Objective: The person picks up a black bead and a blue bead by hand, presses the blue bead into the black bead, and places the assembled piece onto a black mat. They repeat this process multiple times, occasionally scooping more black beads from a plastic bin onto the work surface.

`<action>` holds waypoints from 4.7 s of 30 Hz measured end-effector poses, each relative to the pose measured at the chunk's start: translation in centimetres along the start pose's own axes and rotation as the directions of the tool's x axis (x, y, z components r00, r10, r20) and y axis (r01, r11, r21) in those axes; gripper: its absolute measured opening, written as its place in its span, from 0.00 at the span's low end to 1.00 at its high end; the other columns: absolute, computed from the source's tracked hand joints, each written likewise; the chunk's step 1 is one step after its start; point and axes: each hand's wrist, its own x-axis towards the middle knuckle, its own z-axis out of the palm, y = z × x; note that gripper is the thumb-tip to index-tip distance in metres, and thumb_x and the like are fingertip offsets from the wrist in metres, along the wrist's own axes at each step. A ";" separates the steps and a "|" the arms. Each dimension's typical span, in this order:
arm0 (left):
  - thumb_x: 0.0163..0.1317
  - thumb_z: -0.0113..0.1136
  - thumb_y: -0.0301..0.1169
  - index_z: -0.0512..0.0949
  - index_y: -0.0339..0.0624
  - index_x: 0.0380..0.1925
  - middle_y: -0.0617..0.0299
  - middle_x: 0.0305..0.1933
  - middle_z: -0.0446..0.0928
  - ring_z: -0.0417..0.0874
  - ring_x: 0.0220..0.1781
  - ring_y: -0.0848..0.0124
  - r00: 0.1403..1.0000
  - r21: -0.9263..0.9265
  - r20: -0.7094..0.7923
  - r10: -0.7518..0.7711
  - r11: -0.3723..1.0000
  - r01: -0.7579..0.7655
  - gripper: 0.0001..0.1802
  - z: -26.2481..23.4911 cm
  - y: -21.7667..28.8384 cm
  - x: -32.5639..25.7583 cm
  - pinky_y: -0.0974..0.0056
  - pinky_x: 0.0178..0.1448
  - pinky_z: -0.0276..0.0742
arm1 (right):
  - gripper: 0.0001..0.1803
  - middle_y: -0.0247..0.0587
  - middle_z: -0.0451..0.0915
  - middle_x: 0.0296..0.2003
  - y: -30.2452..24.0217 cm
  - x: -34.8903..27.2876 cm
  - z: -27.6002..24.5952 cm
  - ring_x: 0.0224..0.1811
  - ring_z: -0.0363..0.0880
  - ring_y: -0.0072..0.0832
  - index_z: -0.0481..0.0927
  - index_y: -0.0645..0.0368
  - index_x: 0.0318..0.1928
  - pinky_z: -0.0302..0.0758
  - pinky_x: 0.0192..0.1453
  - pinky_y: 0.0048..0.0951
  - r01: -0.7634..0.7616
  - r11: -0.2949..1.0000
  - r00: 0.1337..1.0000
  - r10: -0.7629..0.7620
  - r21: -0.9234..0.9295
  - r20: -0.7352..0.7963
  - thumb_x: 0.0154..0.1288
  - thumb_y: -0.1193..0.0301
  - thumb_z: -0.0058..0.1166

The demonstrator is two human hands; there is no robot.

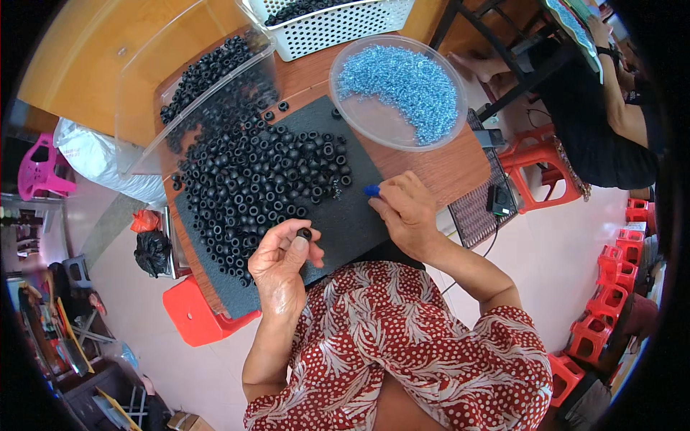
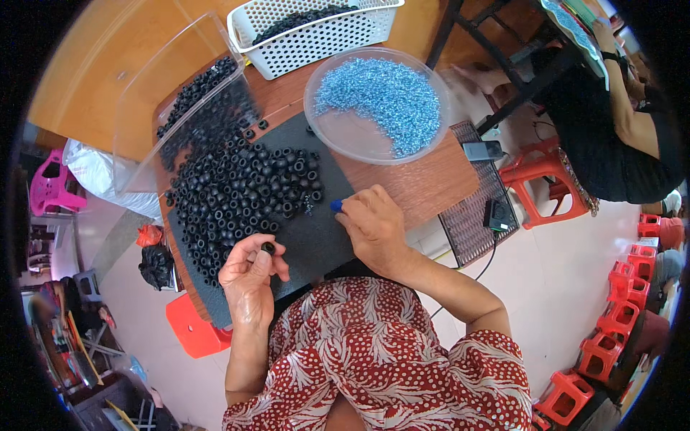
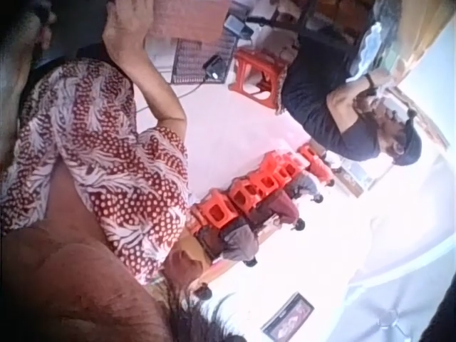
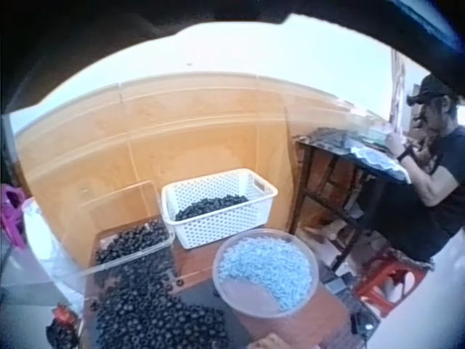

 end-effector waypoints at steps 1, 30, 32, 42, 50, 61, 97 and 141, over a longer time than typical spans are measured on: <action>0.60 0.59 0.25 0.76 0.33 0.43 0.54 0.36 0.79 0.78 0.28 0.72 1.000 -0.001 0.004 -0.001 1.000 0.001 0.11 0.1 -0.1 -0.1 0.69 0.30 0.75 | 0.11 0.42 0.75 0.29 0.1 0.0 0.1 0.30 0.71 0.37 0.77 0.63 0.32 0.67 0.30 0.35 -0.001 1.000 1.000 0.001 -0.004 -0.001 0.45 0.80 0.62; 0.61 0.57 0.26 0.75 0.30 0.43 0.53 0.34 0.80 0.78 0.28 0.73 0.997 0.156 0.018 -0.072 0.985 0.068 0.12 1.0 -2.3 0.5 0.72 0.30 0.74 | 0.06 0.39 0.71 0.20 0.1 2.5 2.2 0.23 0.74 0.37 0.72 0.59 0.25 0.68 0.22 0.36 0.096 0.989 0.995 -0.095 -0.112 0.012 0.49 0.76 0.57; 0.62 0.56 0.26 0.75 0.31 0.44 0.54 0.35 0.79 0.78 0.29 0.74 0.997 0.154 0.025 -0.069 0.986 0.065 0.12 0.8 -2.4 0.5 0.72 0.31 0.74 | 0.06 0.39 0.71 0.19 0.0 2.2 2.1 0.23 0.74 0.37 0.72 0.59 0.25 0.68 0.22 0.36 0.138 0.986 0.988 -0.131 -0.095 0.077 0.48 0.76 0.58; 0.63 0.56 0.27 0.75 0.32 0.45 0.56 0.36 0.79 0.78 0.30 0.75 0.997 0.146 0.049 -0.056 0.988 0.048 0.12 0.6 -2.5 0.3 0.73 0.33 0.73 | 0.11 0.38 0.68 0.18 -0.3 1.4 3.7 0.20 0.70 0.34 0.70 0.60 0.23 0.65 0.20 0.33 0.199 0.971 0.972 -0.179 -0.131 0.153 0.43 0.77 0.62; 0.61 0.58 0.26 0.75 0.31 0.42 0.53 0.34 0.80 0.78 0.28 0.73 0.999 0.122 0.011 -0.032 0.992 0.031 0.11 0.8 -2.5 0.2 0.73 0.30 0.73 | 0.11 0.41 0.69 0.19 0.1 0.7 2.8 0.21 0.71 0.38 0.69 0.60 0.26 0.66 0.21 0.36 0.148 0.988 0.980 -0.141 -0.039 0.143 0.47 0.78 0.61; 0.61 0.58 0.26 0.76 0.31 0.42 0.53 0.34 0.80 0.78 0.27 0.73 1.000 0.132 -0.011 0.013 0.991 -0.012 0.11 0.6 -2.5 0.2 0.73 0.30 0.73 | 0.11 0.42 0.69 0.25 -0.8 1.2 1.9 0.30 0.70 0.39 0.70 0.59 0.26 0.68 0.29 0.37 0.124 0.990 0.970 -0.107 -0.068 0.217 0.45 0.76 0.61; 0.61 0.59 0.27 0.75 0.35 0.41 0.59 0.35 0.76 0.75 0.32 0.71 0.762 0.688 0.329 0.558 0.411 -0.598 0.10 1.0 -2.8 1.9 0.71 0.38 0.72 | 0.07 0.32 0.77 0.26 -1.0 2.6 1.4 0.27 0.74 0.14 0.76 0.64 0.32 0.69 0.27 0.19 -0.723 0.484 0.657 0.263 0.492 0.707 0.54 0.76 0.61; 0.63 0.55 0.25 0.73 0.33 0.43 0.61 0.28 0.77 0.75 0.25 0.78 0.832 0.762 0.101 0.545 0.495 -0.417 0.10 1.9 -3.0 2.2 0.75 0.30 0.71 | 0.06 0.28 0.74 0.27 -2.4 1.7 3.2 0.30 0.72 0.10 0.74 0.62 0.34 0.70 0.33 0.15 -0.614 0.416 0.787 0.383 0.671 0.483 0.59 0.77 0.57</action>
